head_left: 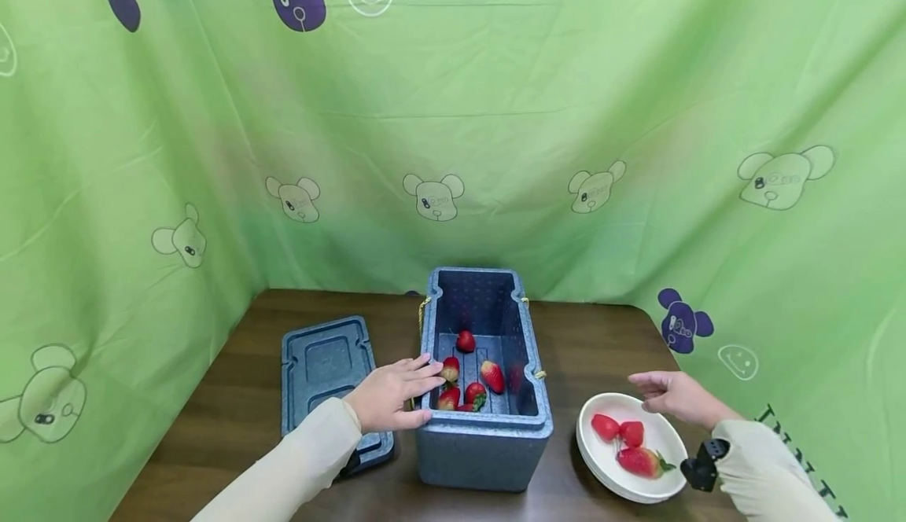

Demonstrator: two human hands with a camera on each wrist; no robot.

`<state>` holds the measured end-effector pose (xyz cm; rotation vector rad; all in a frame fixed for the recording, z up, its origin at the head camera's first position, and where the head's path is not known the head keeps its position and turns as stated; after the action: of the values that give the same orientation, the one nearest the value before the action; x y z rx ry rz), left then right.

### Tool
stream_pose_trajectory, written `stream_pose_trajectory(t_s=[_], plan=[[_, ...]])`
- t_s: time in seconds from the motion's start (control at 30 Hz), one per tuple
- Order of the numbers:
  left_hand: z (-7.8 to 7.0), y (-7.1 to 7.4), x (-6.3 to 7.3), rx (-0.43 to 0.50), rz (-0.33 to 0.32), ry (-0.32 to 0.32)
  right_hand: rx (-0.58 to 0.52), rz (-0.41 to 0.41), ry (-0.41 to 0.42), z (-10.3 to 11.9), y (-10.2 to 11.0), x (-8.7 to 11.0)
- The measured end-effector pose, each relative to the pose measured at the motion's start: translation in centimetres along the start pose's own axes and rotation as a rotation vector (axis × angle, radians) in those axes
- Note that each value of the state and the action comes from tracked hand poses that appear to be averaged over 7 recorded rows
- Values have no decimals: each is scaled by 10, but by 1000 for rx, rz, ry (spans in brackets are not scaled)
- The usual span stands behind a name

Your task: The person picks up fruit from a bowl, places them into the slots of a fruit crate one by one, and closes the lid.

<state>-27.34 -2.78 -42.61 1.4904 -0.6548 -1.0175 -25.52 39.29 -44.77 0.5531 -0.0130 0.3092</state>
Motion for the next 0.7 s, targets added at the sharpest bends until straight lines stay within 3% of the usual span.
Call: stream_pose_trajectory(t_s=[0.3, 0.53, 0.7], plan=[[1, 1, 1, -9, -8, 6, -134, -129, -54, -37, -39, -4], [2, 4, 1, -13, 12, 35, -33, -282, -132, -49, -61, -13], [2, 6, 0, -12, -1, 36, -32, -326, -154, -54, -70, -14]])
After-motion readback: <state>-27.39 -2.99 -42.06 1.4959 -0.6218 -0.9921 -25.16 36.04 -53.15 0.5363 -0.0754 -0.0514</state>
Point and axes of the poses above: each hand's wrist, its own x-axis away from the middle knuckle, its own y-axis out of the back of the hand, z = x × y, the point moved 6 cm from there along -x, towards the middle knuckle, and after that the axes turned 14 degrees about -x, right-handed, at the moved point
